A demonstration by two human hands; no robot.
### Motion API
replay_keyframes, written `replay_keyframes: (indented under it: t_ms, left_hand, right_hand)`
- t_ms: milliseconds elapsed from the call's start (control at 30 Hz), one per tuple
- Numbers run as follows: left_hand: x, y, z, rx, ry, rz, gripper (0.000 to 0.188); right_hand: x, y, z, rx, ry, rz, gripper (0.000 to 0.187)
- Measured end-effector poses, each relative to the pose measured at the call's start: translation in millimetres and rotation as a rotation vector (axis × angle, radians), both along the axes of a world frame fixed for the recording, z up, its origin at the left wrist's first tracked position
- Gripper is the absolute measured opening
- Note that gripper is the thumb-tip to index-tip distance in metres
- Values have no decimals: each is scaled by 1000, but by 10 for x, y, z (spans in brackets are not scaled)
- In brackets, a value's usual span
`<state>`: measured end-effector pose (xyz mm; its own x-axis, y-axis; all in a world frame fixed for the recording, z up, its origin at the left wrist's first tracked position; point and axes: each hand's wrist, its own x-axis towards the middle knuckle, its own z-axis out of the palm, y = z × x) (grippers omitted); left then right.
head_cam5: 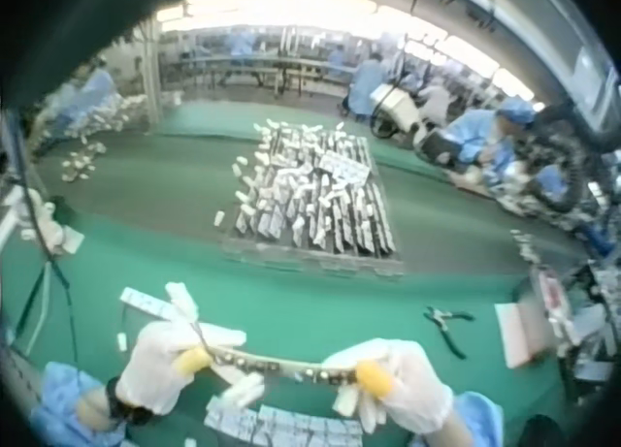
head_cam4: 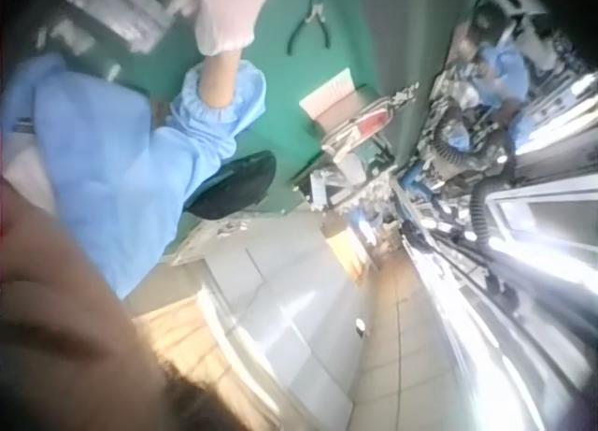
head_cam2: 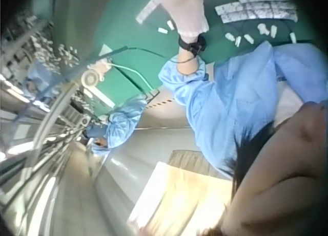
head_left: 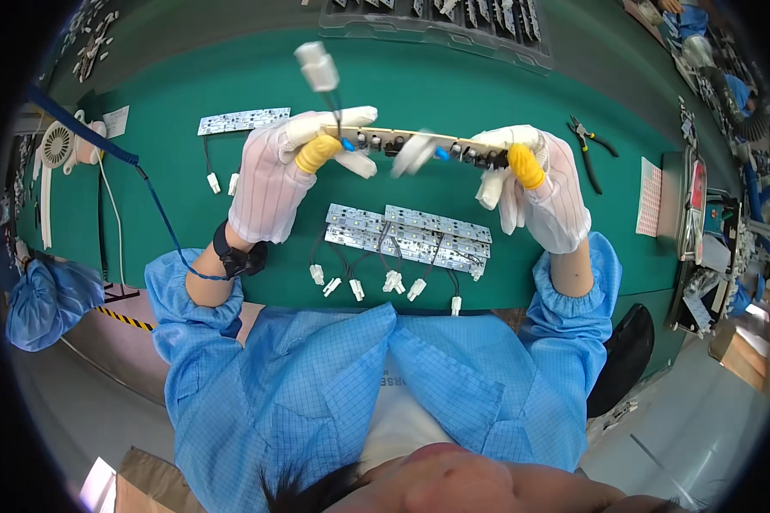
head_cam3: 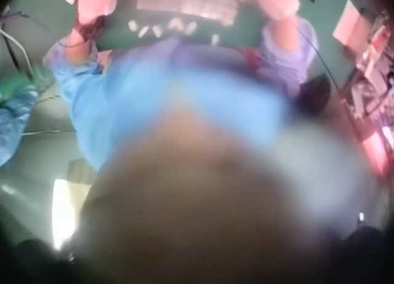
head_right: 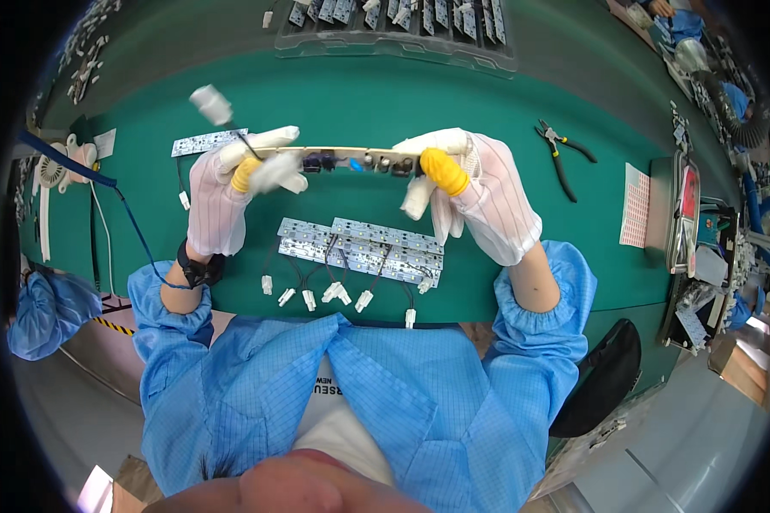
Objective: Assembling electronic components onto LED circuit board strips at a manual assembly station.
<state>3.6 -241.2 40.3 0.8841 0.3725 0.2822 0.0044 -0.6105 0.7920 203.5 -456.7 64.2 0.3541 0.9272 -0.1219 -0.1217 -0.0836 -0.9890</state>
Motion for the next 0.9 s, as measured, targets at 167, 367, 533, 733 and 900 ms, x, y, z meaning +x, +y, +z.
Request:
replay_keyframes:
  t_ms: [167,367,533,733,900]
  left_hand:
    - [24,37,99,-276,109,-52,54]
    - [83,-7,111,-408,36,-90,70]
    - [32,-92,158,-566,88,-175,39]
    - [-266,916,313,-301,183,133,22]
    - [-354,1229,-180,425,403,454,19]
  right_hand:
    - [116,-94,-183,-4,-30,88,46]
    - [59,30,-93,59,64,126,55]
    - [-178,167,194,-125,87,-2,50]
    - [-180,-203,-43,-221,-983,288,66]
    - [-523,-253,-64,-460,-1239,479,66]
